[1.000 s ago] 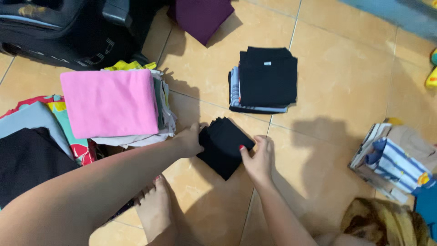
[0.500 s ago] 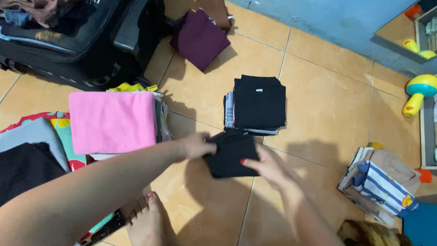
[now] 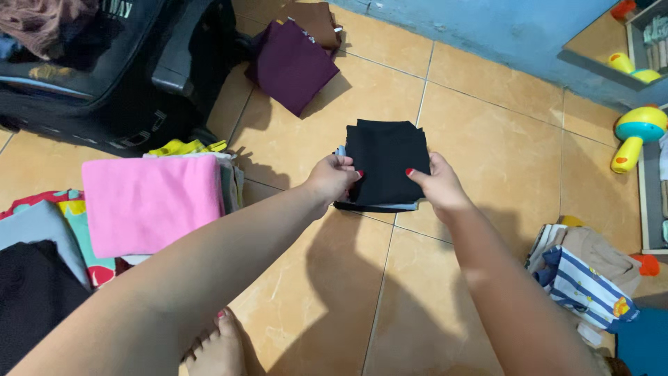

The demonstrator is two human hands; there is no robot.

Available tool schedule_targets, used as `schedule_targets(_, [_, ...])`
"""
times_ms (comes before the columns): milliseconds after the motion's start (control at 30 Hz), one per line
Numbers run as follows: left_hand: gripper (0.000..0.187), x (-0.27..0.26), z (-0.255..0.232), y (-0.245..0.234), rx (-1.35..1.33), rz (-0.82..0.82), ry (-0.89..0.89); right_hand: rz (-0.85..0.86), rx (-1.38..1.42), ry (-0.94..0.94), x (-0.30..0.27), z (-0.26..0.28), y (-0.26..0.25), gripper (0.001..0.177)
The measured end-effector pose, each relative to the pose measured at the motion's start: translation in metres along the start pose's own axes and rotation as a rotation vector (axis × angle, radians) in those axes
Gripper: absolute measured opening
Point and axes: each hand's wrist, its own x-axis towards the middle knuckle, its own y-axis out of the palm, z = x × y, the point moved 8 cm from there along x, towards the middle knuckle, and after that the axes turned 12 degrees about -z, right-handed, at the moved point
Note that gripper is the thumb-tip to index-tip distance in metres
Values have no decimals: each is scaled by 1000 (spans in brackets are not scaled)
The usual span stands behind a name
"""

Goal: The person sits on a tiled floor and folds various garments by hand, including a beige top, a blue striped shirt, a white pair of shorts, a green top, and a pink top. The folded items are stacked into neat piles next to an open suitcase.

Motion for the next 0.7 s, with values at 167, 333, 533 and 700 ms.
schedule_targets(167, [37,25,6,0,99,-113,41,-49,-162,-73,15,-9,-4,39])
schedule_targets(333, [39,38,-25,2,18,-76,257,-126,-1,34,17,-13,-8,28])
schedule_targets(533, [41,39,-50,13,-50,-78,347,-179,197,-9,9,-13,-10,23])
schedule_targets(700, [43,37,-56,16,-65,-76,364,-223,104,-134,14,-13,-17,22])
